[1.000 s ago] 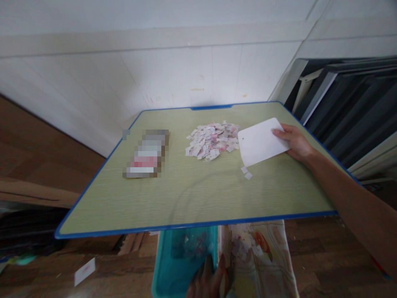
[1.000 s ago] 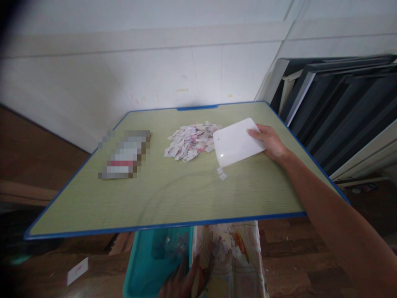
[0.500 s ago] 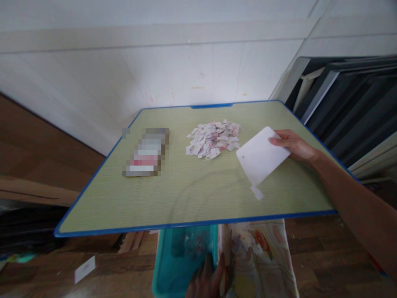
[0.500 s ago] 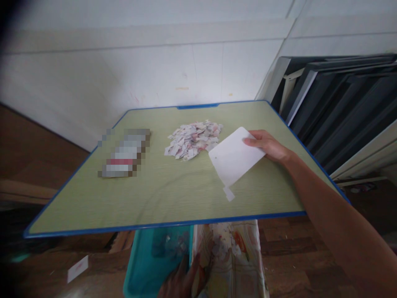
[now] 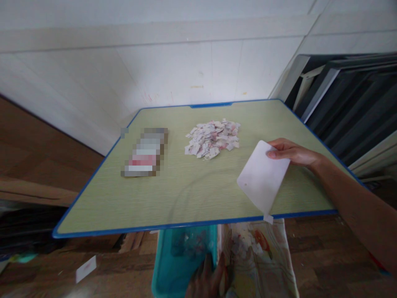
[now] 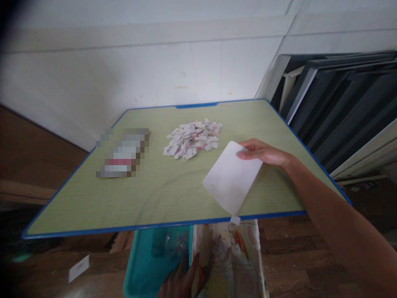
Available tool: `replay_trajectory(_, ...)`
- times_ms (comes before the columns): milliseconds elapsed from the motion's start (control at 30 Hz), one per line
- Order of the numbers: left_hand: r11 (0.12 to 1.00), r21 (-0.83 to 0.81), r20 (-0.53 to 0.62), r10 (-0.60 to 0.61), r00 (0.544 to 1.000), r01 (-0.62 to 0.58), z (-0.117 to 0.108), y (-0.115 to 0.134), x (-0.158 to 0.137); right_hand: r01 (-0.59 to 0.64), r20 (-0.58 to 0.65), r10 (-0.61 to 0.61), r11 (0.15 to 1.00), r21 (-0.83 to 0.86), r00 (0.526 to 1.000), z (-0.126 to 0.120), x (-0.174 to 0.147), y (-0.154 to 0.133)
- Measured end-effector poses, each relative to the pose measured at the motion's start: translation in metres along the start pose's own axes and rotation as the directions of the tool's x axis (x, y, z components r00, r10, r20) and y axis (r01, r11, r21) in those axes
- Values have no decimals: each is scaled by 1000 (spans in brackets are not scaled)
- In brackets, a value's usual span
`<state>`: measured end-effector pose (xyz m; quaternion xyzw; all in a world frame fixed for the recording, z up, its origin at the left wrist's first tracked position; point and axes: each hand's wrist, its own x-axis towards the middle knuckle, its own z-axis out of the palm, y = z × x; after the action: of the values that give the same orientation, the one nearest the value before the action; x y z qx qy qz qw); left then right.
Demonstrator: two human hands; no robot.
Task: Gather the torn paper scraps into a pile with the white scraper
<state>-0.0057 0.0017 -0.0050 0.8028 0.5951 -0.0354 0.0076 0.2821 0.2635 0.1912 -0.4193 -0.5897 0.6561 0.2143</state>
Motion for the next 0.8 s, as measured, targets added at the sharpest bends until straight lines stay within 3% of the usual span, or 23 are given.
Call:
replay_trajectory(100, 999, 37, -18, 33, 999, -32, 0, -2, 0, 28, -59, -26, 998, 48, 998, -1, 2, 3)
replay_trajectory(200, 998, 30, -45, 50, 998, -48, 0, -4, 0, 212, -294, -163, 967, 141, 942, -6, 9, 6)
replay_trajectory(300, 998, -6, -26, 57, 998, -58, 0, -4, 0, 427, -573, -281, 894, 136, 770, -16, 20, 9)
replay_trajectory(400, 998, -18, -11, 64, 998, -64, 1, -5, -1, 571, -738, -352, 819, 55, 576, -26, 28, 13)
replay_trajectory(467, 998, -14, -18, 58, 998, -58, 2, -5, -1, 588, -768, -374, 809, 4, 519, -30, 29, 16)
replay_trajectory(667, 999, 11, 37, 40, 999, -41, 4, -3, 0, 463, -744, -345, 885, -54, 572, -26, 28, 19)
replay_trajectory(800, 1000, 11, 50, 4, 999, -4, -2, 0, 2, 390, -612, -332, 920, -42, 718, -17, 23, 14)
